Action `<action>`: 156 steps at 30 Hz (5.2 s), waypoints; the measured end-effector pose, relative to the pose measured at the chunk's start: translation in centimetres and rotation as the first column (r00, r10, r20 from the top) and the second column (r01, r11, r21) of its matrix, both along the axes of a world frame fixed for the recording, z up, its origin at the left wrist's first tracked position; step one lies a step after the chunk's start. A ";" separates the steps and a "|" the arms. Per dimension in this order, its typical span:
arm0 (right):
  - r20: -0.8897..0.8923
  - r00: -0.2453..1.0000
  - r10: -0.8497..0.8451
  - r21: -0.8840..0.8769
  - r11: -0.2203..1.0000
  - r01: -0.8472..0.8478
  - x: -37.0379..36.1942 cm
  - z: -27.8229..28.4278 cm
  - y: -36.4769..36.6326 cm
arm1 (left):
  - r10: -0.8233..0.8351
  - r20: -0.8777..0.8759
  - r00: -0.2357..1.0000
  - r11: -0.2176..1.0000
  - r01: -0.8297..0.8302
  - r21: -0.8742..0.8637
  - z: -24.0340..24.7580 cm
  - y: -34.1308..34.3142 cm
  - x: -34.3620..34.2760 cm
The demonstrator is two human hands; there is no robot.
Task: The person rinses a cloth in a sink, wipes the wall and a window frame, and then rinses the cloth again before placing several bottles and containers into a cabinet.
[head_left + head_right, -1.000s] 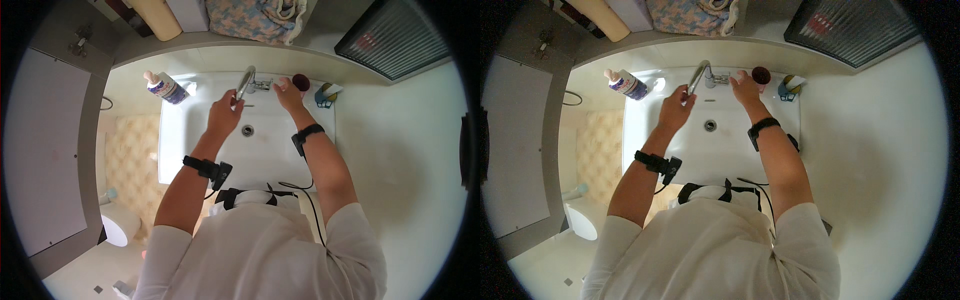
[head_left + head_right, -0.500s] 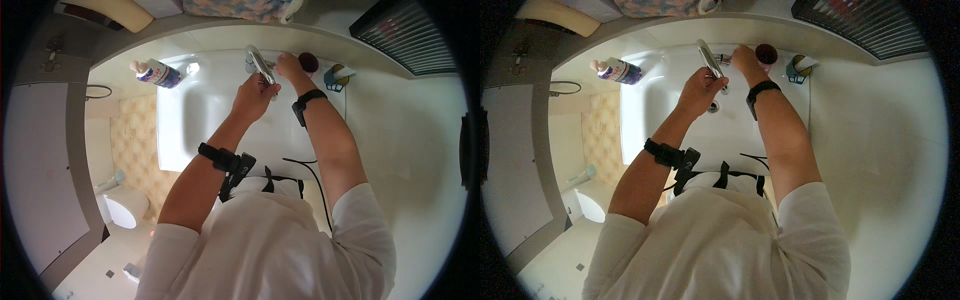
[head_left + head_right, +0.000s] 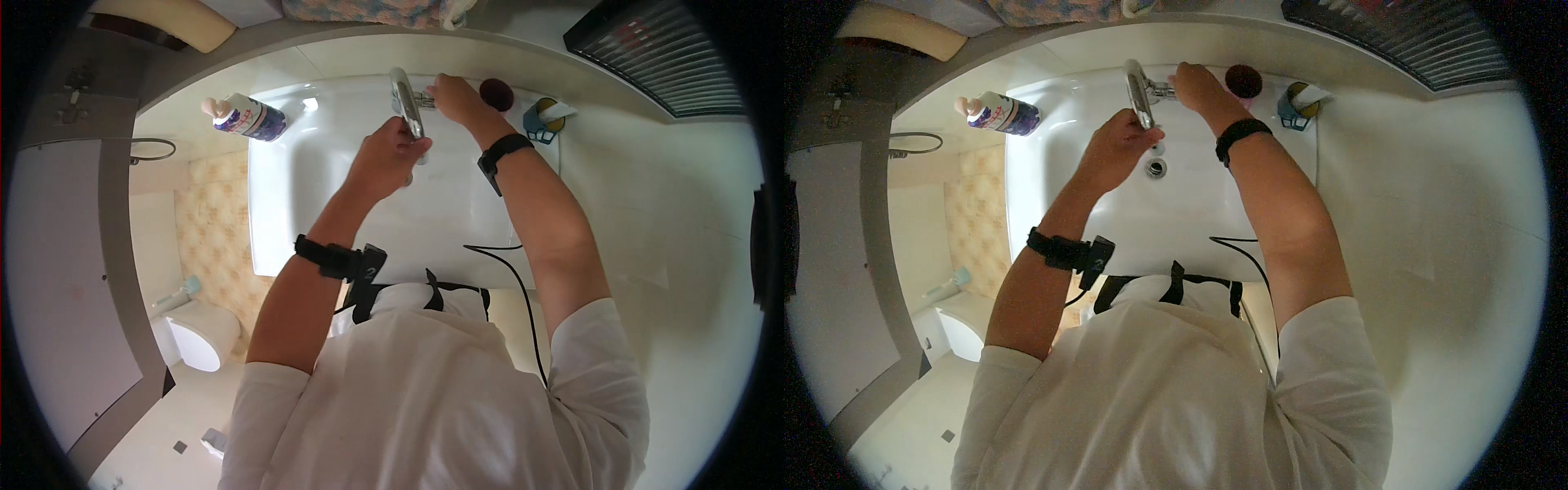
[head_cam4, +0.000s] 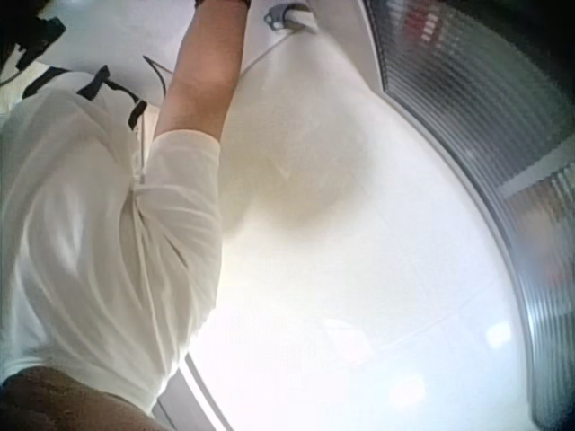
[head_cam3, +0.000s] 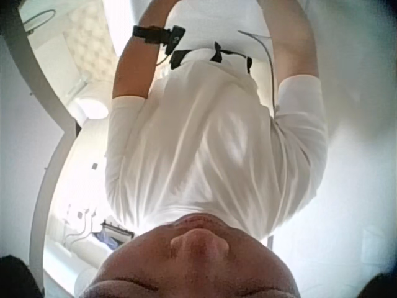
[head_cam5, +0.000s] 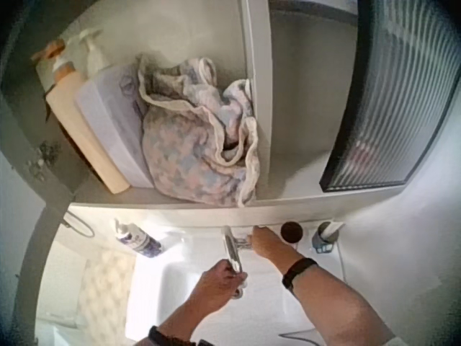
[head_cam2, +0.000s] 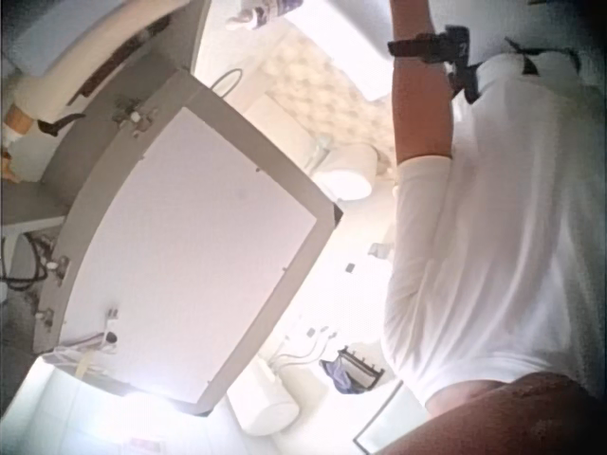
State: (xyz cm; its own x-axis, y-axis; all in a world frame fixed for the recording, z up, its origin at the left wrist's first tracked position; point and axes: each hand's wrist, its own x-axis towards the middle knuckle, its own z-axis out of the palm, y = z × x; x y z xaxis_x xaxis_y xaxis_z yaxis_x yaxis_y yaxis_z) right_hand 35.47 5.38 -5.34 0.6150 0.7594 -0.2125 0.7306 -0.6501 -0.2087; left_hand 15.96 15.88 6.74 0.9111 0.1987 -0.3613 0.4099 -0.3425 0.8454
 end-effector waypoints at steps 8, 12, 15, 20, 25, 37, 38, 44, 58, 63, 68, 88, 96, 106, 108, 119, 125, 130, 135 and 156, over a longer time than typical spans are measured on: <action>-0.498 0.847 -0.187 0.254 0.902 0.348 -5.0 2.6 -2.7 | 0.005 0.065 0.998 0.995 0.002 -0.104 -2.3 4.6 -3.0; -0.592 0.778 -0.210 0.292 0.844 0.451 -8.2 3.6 -6.6 | 0.022 0.124 0.992 0.993 -0.008 -0.117 -3.5 4.3 -2.6; -0.538 0.807 -0.244 0.270 0.857 0.439 -11.1 3.8 -10.7 | 0.058 0.078 0.995 0.991 -0.048 -0.126 -2.4 3.4 -2.0; -0.494 0.816 -0.298 -0.024 0.944 0.330 -15.7 6.5 -16.1 | 0.093 0.232 0.968 0.990 -0.066 -0.123 -4.8 4.0 -4.1; -0.499 0.753 -0.428 -0.030 0.877 0.479 -21.0 7.0 -20.1 | 0.238 0.073 0.968 0.882 -0.184 -0.433 -15.5 8.2 -13.8; -0.290 0.896 -0.336 0.189 0.898 0.397 -26.1 10.6 -18.4 | 0.227 0.480 0.848 0.919 -0.349 0.182 0.9 10.6 -13.2; -0.302 0.902 -0.308 0.228 0.896 0.382 -26.0 11.3 -17.5 | 0.272 0.592 0.758 0.892 -0.430 0.140 2.5 11.5 -11.6; -0.431 0.852 -0.297 0.222 0.880 0.419 -26.8 15.4 -15.4 | 0.106 0.892 0.439 0.877 -0.464 0.124 17.6 13.6 -5.0; -0.431 0.731 -0.529 0.168 0.749 0.641 -31.3 13.5 -22.8 | -0.173 0.853 0.493 0.540 -0.677 0.501 24.8 9.0 3.7; -0.445 0.714 -0.541 0.114 0.756 0.645 -31.6 12.6 -23.7 | -0.060 0.858 0.510 0.426 -0.764 0.484 26.0 8.7 4.5; -0.453 0.751 -0.481 0.235 0.748 0.621 -30.7 10.5 -24.6 | 0.025 0.865 0.501 0.464 -0.772 0.434 26.4 8.3 3.5; -0.389 0.892 -0.232 0.254 0.903 0.346 -23.4 14.2 -20.9 | 0.675 0.735 -0.064 0.591 -0.549 -0.591 19.0 9.1 -9.7; -0.389 0.918 -0.071 0.281 0.940 0.192 -24.1 15.5 -14.3 | 0.846 0.369 0.386 0.483 -0.258 -0.837 17.4 8.6 -13.9; -0.406 0.914 -0.023 0.288 0.946 0.151 -27.1 15.6 -13.7 | 0.757 0.447 0.477 0.586 -0.190 -0.788 16.6 7.4 -15.1; -0.408 0.912 -0.040 0.279 0.946 0.166 -27.6 15.7 -13.9 | 0.747 0.459 0.482 0.601 -0.192 -0.776 16.6 7.5 -15.2; -0.415 0.899 -0.139 0.221 0.943 0.248 -30.9 15.4 -13.9 | 0.438 0.626 0.645 0.887 -0.197 -0.417 11.5 8.4 -16.7; -0.437 0.852 -0.287 0.095 0.928 0.361 -32.3 15.2 -15.4 | 0.303 0.450 0.840 0.911 -0.394 0.122 2.6 9.5 -18.6; -0.452 0.823 -0.344 0.054 0.910 0.410 -33.1 15.0 -15.1 | 0.500 0.415 0.760 0.782 -0.603 0.161 -2.9 14.5 -18.8; -0.378 0.886 -0.270 0.131 0.932 0.339 -33.1 14.3 -14.8 | 0.440 0.526 0.728 0.825 -0.559 0.084 -6.1 20.6 -16.0; -0.232 0.972 0.034 0.400 0.915 0.063 -26.2 16.5 1.7 | 0.407 0.304 0.861 0.905 -0.425 -0.009 -6.6 27.6 -15.3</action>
